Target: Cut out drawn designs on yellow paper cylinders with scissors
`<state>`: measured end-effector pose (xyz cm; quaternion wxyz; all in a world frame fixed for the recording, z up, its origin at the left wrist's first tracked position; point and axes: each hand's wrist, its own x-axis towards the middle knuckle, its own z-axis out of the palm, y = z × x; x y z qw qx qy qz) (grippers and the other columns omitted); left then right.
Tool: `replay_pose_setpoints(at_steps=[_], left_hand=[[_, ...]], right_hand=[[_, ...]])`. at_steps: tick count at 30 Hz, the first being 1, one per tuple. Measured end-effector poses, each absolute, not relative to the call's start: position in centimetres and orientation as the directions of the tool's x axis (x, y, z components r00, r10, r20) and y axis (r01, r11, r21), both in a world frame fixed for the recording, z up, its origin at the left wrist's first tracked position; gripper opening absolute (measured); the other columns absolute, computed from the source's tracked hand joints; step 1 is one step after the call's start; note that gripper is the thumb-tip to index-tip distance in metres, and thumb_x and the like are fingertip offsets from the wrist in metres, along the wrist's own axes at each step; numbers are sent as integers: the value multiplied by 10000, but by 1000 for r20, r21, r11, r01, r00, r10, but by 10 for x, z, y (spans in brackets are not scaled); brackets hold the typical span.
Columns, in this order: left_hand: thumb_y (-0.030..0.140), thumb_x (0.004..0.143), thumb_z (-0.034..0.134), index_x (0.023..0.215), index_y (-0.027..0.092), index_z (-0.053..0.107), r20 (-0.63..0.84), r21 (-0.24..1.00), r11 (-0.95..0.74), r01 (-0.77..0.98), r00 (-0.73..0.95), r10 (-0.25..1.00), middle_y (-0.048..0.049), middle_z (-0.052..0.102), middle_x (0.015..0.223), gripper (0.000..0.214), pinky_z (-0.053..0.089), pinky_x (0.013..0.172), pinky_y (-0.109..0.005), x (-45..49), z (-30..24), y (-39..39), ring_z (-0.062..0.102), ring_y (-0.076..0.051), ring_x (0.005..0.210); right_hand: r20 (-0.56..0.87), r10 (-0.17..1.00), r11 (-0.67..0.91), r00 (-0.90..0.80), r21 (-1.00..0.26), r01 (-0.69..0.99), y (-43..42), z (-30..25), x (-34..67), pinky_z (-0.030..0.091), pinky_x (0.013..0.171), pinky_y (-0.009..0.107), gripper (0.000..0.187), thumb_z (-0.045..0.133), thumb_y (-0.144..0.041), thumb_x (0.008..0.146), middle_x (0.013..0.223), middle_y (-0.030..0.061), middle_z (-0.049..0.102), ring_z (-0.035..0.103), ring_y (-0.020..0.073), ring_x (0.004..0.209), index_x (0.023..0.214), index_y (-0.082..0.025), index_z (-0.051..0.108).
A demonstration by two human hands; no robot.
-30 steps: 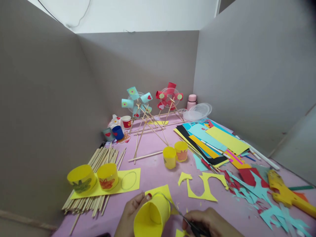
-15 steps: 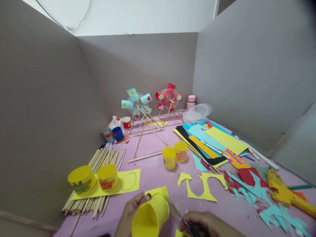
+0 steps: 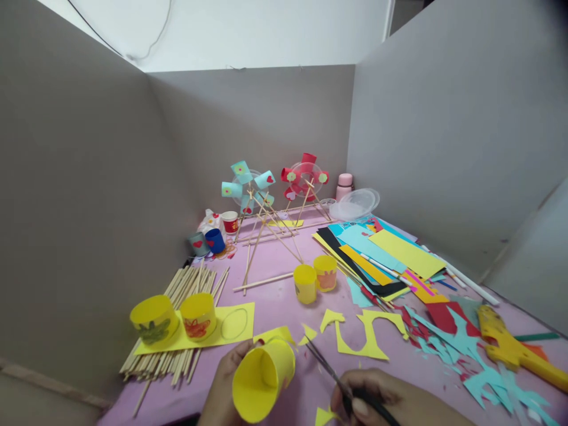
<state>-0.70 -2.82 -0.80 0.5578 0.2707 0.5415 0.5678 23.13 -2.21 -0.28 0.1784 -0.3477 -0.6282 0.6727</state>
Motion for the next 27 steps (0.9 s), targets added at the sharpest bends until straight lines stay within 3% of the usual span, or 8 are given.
replay_pose_setpoints(at_steps=[4, 8, 14, 21, 27], left_hand=[[179, 339, 862, 608, 167, 700, -255, 942, 179, -283, -259, 932, -10, 670, 538, 315, 442, 547, -292, -7, -2, -30, 544, -183, 536], [329, 521, 801, 599, 159, 685, -254, 955, 200, -217, -259, 932, -14, 639, 516, 220, 432, 540, -288, -10, -5, -29, 526, -170, 522], [439, 555, 784, 569, 138, 622, -324, 916, 260, -306, -183, 928, 14, 590, 465, 342, 335, 451, -224, -13, -26, -25, 465, -100, 425], [431, 634, 740, 621, 129, 626, -307, 931, 275, -240, -110, 945, 4, 611, 502, 324, 339, 457, -217, -11, -22, -26, 488, -103, 440], [486, 649, 703, 586, 141, 612, -344, 924, 328, -195, -52, 938, 7, 575, 483, 362, 333, 455, -237, -3, -22, -31, 499, -126, 442]], right_hand=[[-267, 702, -233, -660, -962, 140, -13, -24, 229, 324, 477, 192, 647, 511, -745, 718, 608, -37, 477, 407, 93, 506, 954, -147, 581], [-236, 742, -253, -627, -965, 64, -12, -28, 225, 303, 456, 187, 710, 503, -779, 683, 583, -47, 478, 413, 87, 470, 1021, -156, 556], [-275, 669, -197, -690, -961, 193, -20, -7, 219, 394, 701, 246, 641, 637, -720, 601, 799, 15, 545, 488, 159, 756, 910, -158, 651], [-345, 638, -261, -689, -938, 228, -19, -7, 217, 390, 652, 218, 459, 706, -566, 626, 719, -24, 527, 481, 135, 679, 839, -165, 644], [-294, 645, -217, -705, -955, 201, -18, -5, 214, 395, 642, 218, 411, 698, -543, 637, 706, -23, 522, 483, 148, 691, 800, -167, 658]])
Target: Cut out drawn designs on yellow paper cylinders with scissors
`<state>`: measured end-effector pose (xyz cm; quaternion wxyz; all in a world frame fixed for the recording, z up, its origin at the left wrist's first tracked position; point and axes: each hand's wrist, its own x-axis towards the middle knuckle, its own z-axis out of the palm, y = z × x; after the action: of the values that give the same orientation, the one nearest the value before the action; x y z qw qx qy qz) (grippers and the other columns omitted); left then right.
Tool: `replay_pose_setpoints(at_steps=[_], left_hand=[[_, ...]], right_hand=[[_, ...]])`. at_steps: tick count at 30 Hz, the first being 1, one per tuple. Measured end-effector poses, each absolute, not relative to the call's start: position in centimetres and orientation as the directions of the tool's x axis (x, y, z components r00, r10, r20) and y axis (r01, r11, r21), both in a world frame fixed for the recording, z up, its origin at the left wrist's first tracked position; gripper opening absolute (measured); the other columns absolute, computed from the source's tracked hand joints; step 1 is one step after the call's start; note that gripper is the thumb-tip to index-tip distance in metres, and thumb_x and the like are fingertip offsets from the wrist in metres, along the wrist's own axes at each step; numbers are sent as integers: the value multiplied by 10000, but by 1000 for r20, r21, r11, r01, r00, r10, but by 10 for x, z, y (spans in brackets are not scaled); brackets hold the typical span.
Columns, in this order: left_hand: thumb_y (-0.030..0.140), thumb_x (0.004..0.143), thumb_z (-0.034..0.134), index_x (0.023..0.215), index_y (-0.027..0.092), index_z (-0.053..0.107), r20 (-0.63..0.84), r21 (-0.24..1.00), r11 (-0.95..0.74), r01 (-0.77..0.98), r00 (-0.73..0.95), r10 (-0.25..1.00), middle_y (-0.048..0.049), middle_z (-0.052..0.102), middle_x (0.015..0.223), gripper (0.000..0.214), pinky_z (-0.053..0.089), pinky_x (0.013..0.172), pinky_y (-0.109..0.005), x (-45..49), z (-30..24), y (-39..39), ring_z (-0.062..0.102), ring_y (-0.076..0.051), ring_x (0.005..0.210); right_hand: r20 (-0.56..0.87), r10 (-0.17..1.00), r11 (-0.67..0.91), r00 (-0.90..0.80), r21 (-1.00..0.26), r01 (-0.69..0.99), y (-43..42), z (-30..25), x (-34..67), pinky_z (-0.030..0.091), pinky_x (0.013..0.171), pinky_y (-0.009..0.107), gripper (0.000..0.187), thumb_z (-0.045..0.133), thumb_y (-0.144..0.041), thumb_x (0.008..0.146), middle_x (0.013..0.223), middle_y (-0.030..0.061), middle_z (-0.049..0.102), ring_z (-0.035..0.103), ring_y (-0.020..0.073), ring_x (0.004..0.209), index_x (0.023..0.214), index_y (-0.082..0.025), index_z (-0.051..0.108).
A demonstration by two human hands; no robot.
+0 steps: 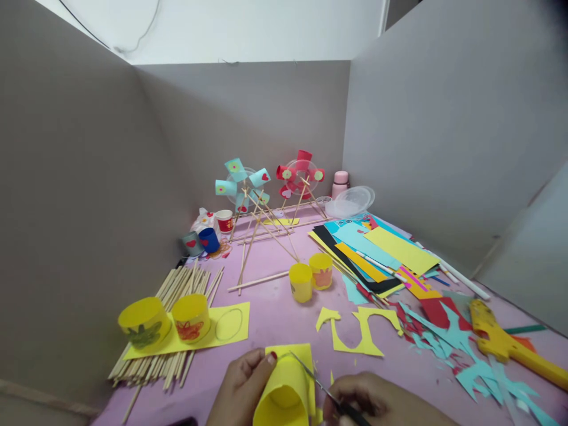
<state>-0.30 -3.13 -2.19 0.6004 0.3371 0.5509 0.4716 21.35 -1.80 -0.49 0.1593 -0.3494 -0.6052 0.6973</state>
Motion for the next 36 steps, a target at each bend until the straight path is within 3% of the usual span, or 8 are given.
replay_pose_setpoints(at_steps=[9, 13, 25, 30, 36], left_hand=[[493, 636, 708, 604, 150, 597, -384, 907, 382, -179, 24, 923, -6, 588, 513, 362, 333, 467, -235, -6, -33, -32, 528, -143, 469], [476, 644, 709, 571, 147, 559, -379, 910, 379, -167, 33, 925, 13, 534, 462, 368, 268, 436, -217, -10, -39, -29, 432, -95, 410], [434, 630, 744, 531, 154, 544, -441, 843, 443, -307, 77, 894, 29, 525, 437, 359, 287, 432, -213, -8, -27, -30, 432, -81, 396], [417, 631, 753, 618, 133, 611, -456, 848, 457, -269, 73, 887, -14, 624, 515, 318, 332, 462, -223, -13, -36, -30, 522, -110, 441], [416, 678, 716, 625, 121, 627, -416, 881, 432, -196, 118, 902, -28, 631, 524, 313, 326, 459, -225, -13, -33, -32, 526, -115, 455]], right_hand=[[-236, 651, -193, -722, -971, 144, -18, -11, 213, 378, 605, 197, 362, 716, -493, 656, 678, -39, 450, 417, 125, 646, 785, -160, 649], [-206, 660, -199, -722, -975, 96, -18, -12, 212, 335, 564, 180, 382, 723, -506, 643, 652, -48, 423, 366, 105, 610, 744, -149, 630], [-179, 677, -200, -714, -978, 56, -17, -12, 215, 245, 488, 174, 345, 737, -469, 652, 586, -66, 371, 290, 86, 556, 683, -141, 633], [-189, 654, -250, -733, -968, 27, -18, -18, 213, 311, 540, 153, 251, 759, -362, 666, 623, -63, 394, 342, 90, 592, 761, -145, 675], [-203, 635, -264, -745, -964, 38, -22, -23, 217, 395, 691, 196, 251, 726, -277, 711, 785, -23, 560, 499, 154, 777, 944, -191, 693]])
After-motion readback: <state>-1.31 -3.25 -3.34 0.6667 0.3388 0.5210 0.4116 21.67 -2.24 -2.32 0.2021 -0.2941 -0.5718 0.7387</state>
